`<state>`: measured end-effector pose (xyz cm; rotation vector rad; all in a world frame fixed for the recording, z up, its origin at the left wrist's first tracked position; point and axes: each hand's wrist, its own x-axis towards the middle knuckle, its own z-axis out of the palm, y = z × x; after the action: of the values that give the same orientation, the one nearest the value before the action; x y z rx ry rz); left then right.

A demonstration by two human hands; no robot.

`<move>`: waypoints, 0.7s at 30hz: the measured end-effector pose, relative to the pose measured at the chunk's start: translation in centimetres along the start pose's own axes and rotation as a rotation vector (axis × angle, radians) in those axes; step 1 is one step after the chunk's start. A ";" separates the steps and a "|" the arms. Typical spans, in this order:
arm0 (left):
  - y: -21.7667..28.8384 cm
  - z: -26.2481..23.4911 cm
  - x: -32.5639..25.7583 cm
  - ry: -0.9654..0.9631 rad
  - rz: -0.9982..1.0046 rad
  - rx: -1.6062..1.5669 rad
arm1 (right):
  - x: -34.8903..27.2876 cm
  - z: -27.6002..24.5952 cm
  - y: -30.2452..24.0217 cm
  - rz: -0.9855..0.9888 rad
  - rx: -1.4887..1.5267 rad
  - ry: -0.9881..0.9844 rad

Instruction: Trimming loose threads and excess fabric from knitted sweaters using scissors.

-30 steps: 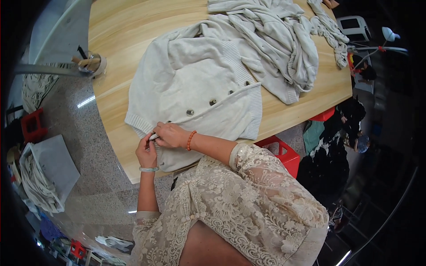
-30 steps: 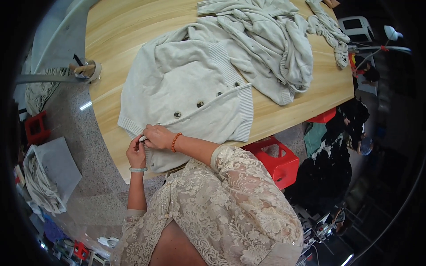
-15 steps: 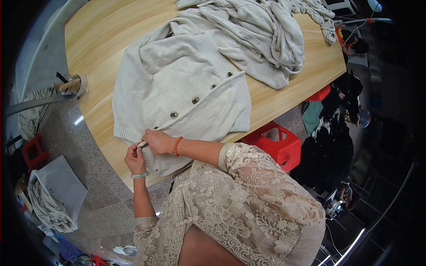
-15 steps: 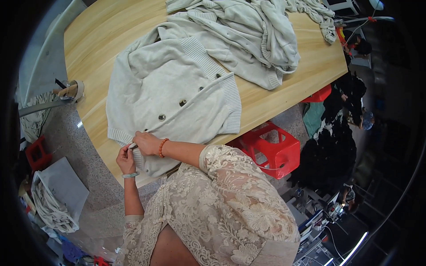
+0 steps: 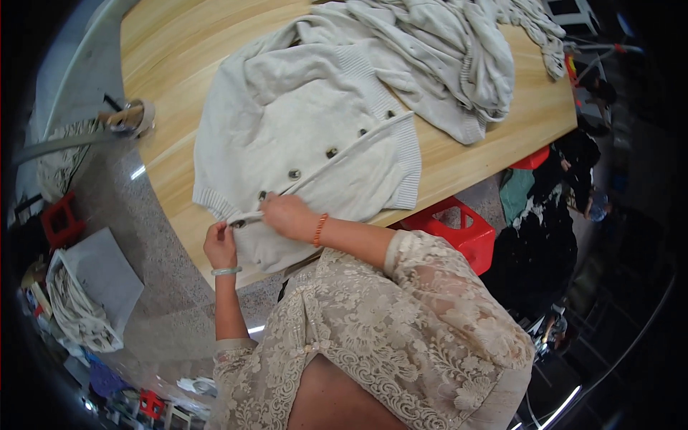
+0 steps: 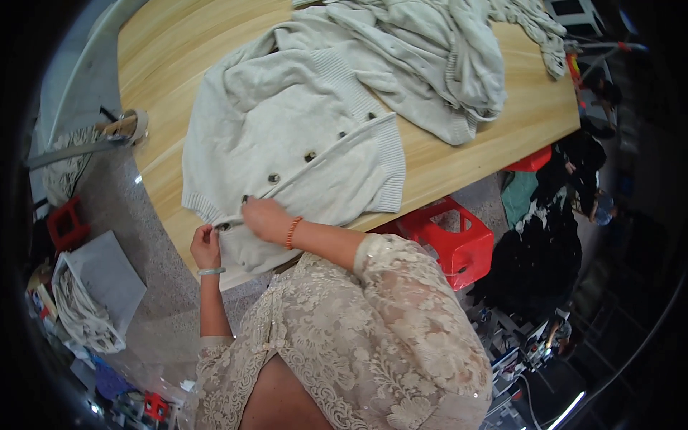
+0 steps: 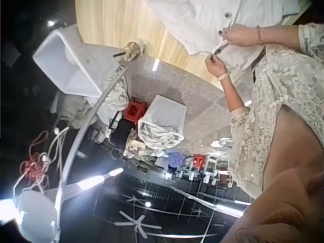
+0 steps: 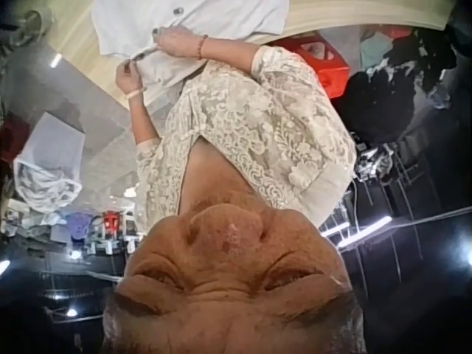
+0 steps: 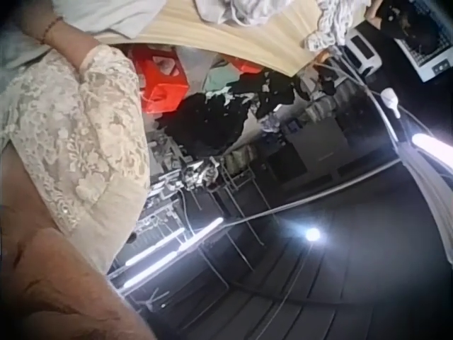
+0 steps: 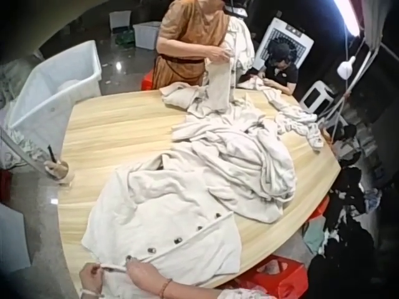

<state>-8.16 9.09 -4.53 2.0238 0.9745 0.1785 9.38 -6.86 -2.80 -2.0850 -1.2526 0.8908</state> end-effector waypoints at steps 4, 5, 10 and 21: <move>7.7 1.4 1.8 0.176 0.461 0.248 | -2.4 -3.6 0.4 0.006 -0.126 0.085; 8.8 2.3 2.0 0.083 0.437 0.194 | -2.4 -3.4 0.4 -0.011 -0.101 0.116; 7.8 5.8 4.7 -0.189 0.469 0.196 | -1.4 -2.8 0.3 -0.043 -0.047 0.074; 6.9 5.8 7.5 -0.641 -0.175 -0.284 | -1.6 -1.6 1.5 -0.020 0.027 0.165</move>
<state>3.52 8.31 -4.52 1.5665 0.6607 -0.3873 10.87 -9.16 -2.49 -2.0751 -1.1663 0.7068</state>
